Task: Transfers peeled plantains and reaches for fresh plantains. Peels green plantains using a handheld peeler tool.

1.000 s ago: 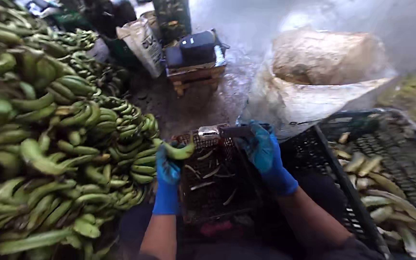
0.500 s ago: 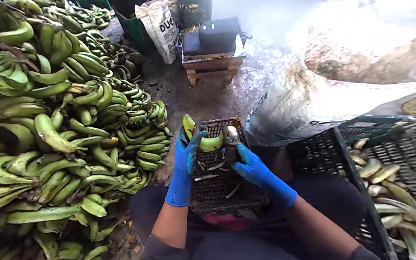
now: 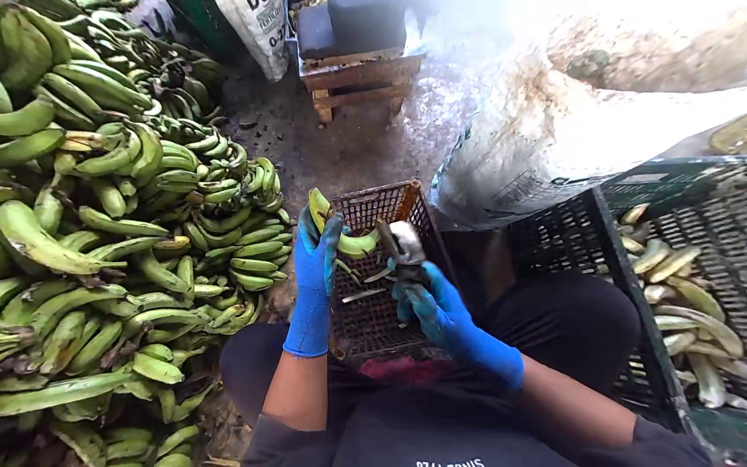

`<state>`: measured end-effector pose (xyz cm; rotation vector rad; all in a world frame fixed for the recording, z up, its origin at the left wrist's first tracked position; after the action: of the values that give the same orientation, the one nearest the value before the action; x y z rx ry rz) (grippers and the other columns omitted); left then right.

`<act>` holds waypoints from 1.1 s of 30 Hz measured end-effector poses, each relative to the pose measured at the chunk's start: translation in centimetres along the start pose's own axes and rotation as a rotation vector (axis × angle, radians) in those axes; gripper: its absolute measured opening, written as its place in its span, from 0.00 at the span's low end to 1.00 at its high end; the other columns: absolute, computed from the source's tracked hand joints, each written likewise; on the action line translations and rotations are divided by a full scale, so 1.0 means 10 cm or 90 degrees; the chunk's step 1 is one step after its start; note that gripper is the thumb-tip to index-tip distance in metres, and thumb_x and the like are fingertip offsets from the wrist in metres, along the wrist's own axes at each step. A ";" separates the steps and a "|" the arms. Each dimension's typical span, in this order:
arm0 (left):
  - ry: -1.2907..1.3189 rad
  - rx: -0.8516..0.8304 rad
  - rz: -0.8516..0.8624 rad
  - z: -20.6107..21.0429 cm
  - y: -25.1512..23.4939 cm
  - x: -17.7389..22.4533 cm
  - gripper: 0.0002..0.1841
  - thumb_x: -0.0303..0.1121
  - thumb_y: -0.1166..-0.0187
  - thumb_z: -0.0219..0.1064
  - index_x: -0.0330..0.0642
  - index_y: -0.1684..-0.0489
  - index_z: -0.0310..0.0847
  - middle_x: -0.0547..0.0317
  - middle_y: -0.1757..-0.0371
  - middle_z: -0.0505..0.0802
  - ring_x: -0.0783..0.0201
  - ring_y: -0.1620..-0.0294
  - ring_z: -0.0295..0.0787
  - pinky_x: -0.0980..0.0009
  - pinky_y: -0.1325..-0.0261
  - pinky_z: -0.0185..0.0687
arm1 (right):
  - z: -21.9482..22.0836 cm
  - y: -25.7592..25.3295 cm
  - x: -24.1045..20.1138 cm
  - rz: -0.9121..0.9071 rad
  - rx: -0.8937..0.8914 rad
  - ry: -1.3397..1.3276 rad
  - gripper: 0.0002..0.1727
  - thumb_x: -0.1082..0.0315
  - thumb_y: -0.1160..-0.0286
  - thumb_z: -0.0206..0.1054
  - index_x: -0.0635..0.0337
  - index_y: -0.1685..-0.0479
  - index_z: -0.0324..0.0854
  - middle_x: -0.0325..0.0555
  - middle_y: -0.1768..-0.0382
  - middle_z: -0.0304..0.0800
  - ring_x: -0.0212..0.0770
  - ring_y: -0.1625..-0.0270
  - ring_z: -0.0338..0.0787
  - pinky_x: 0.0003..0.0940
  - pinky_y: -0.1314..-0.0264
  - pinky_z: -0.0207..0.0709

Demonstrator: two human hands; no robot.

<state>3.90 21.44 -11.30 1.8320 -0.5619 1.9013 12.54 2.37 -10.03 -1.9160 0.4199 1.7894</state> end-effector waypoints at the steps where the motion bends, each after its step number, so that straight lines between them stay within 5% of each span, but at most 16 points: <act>1: -0.022 0.001 -0.003 0.01 0.03 -0.01 0.34 0.48 0.18 0.66 0.62 0.11 0.59 0.59 0.34 0.88 0.64 0.46 0.90 0.62 0.45 0.89 | -0.01 -0.04 -0.36 -0.070 -0.005 -0.004 0.25 0.56 0.16 0.57 0.71 0.35 0.77 0.44 0.58 0.90 0.29 0.61 0.89 0.28 0.56 0.86; 3: -0.040 0.008 -0.005 0.04 0.08 -0.03 0.34 0.48 0.18 0.66 0.66 0.11 0.59 0.59 0.33 0.88 0.62 0.48 0.91 0.61 0.49 0.89 | -0.06 -0.08 -0.76 -0.212 0.009 -0.014 0.21 0.55 0.18 0.58 0.62 0.38 0.80 0.39 0.59 0.90 0.27 0.63 0.88 0.25 0.59 0.86; 5: -0.035 0.011 -0.005 0.04 0.09 -0.01 0.34 0.50 0.18 0.66 0.68 0.11 0.58 0.60 0.33 0.88 0.62 0.47 0.91 0.61 0.49 0.89 | -0.11 -0.06 -0.42 -0.241 0.023 0.149 0.22 0.51 0.10 0.53 0.58 0.32 0.74 0.41 0.54 0.91 0.30 0.61 0.91 0.30 0.59 0.90; 8: 0.105 -0.013 -0.027 0.02 -0.01 0.03 0.31 0.46 0.15 0.62 0.59 0.12 0.59 0.55 0.38 0.91 0.59 0.49 0.92 0.61 0.51 0.90 | -0.09 0.03 0.86 0.208 -0.106 0.219 0.23 0.53 0.10 0.53 0.61 0.32 0.79 0.50 0.57 0.89 0.42 0.57 0.87 0.47 0.49 0.81; 9: 0.193 -0.039 -0.036 0.03 -0.08 0.06 0.27 0.43 0.13 0.57 0.56 0.14 0.60 0.53 0.39 0.91 0.57 0.49 0.93 0.60 0.51 0.91 | -0.09 0.04 0.97 0.308 -0.139 0.199 0.24 0.53 0.09 0.51 0.61 0.30 0.78 0.51 0.56 0.89 0.42 0.56 0.88 0.46 0.48 0.81; 11: 0.376 -0.081 -0.077 0.08 -0.16 0.05 0.23 0.45 0.10 0.47 0.55 0.18 0.62 0.51 0.42 0.92 0.54 0.49 0.93 0.57 0.49 0.91 | -0.12 -0.05 0.71 0.352 -0.149 0.094 0.25 0.51 0.08 0.47 0.57 0.28 0.76 0.44 0.64 0.89 0.36 0.68 0.88 0.35 0.66 0.85; 13: 0.450 -0.102 -0.128 0.18 -0.20 0.06 0.24 0.52 0.10 0.45 0.57 0.21 0.67 0.53 0.47 0.93 0.56 0.55 0.94 0.61 0.56 0.92 | -0.27 -0.34 0.19 0.228 -0.135 -0.039 0.24 0.53 0.08 0.47 0.57 0.27 0.75 0.40 0.66 0.90 0.34 0.71 0.88 0.30 0.68 0.84; 16: 0.339 -0.136 -0.162 0.39 -0.28 0.27 0.24 0.54 0.07 0.41 0.60 0.19 0.65 0.57 0.51 0.92 0.62 0.64 0.93 0.69 0.68 0.91 | -0.72 -0.84 -0.54 -0.115 -0.100 0.042 0.26 0.45 0.14 0.57 0.39 0.21 0.75 0.25 0.42 0.90 0.22 0.45 0.88 0.23 0.39 0.83; 18: 0.323 -0.157 -0.131 0.52 -0.34 0.45 0.21 0.51 0.06 0.40 0.53 0.26 0.65 0.54 0.53 0.92 0.60 0.65 0.94 0.67 0.65 0.93 | -0.93 -1.12 -0.72 -0.251 -0.022 0.230 0.32 0.42 0.17 0.56 0.44 0.17 0.72 0.35 0.31 0.85 0.29 0.36 0.84 0.35 0.31 0.79; 21: 0.256 -0.154 0.000 0.52 -0.46 0.51 0.27 0.53 0.07 0.39 0.57 0.12 0.55 0.49 0.47 0.93 0.57 0.56 0.94 0.63 0.53 0.91 | -1.02 -1.41 -0.37 -0.224 0.115 0.383 0.30 0.47 0.17 0.56 0.49 0.19 0.75 0.52 0.34 0.87 0.47 0.37 0.88 0.54 0.35 0.80; 23: 0.155 -0.087 0.104 0.40 -0.52 0.53 0.28 0.51 0.08 0.41 0.55 0.09 0.52 0.52 0.47 0.93 0.62 0.57 0.92 0.66 0.54 0.89 | -0.80 -1.40 -0.24 -0.202 0.111 0.488 0.31 0.41 0.17 0.53 0.44 0.21 0.79 0.55 0.41 0.90 0.57 0.41 0.89 0.65 0.42 0.79; 27: 0.113 0.032 0.202 0.16 -0.54 0.63 0.28 0.43 0.07 0.44 0.56 0.07 0.48 0.57 0.43 0.91 0.65 0.53 0.91 0.67 0.49 0.90 | -0.31 -0.95 -0.54 -0.334 0.037 0.622 0.31 0.32 0.20 0.50 0.34 0.33 0.88 0.52 0.47 0.94 0.55 0.49 0.92 0.62 0.48 0.77; 30: 0.141 -0.062 0.163 0.33 -0.48 0.63 0.28 0.47 0.09 0.44 0.59 0.09 0.50 0.63 0.46 0.91 0.70 0.57 0.90 0.73 0.55 0.88 | -0.35 -1.06 -0.53 -0.331 0.046 0.598 0.28 0.38 0.22 0.56 0.40 0.35 0.90 0.54 0.47 0.94 0.58 0.50 0.93 0.64 0.54 0.79; 33: 0.197 -0.304 -0.074 0.81 -0.27 0.32 0.25 0.42 0.09 0.43 0.56 0.13 0.55 0.57 0.55 0.92 0.67 0.64 0.90 0.74 0.63 0.88 | -0.84 -1.38 -0.52 -0.267 0.200 0.634 0.25 0.49 0.27 0.66 0.58 0.40 0.90 0.70 0.40 0.88 0.73 0.44 0.88 0.75 0.46 0.72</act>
<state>12.01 19.19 -7.84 1.2180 -0.7090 1.7396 26.41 8.92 -2.78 -2.3030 0.5186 0.3895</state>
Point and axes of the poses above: each hand's wrist, its own y-axis away from the middle knuckle, its own z-axis out of the palm, x = y × z, the point moved 10 cm from there along -y, towards the middle knuckle
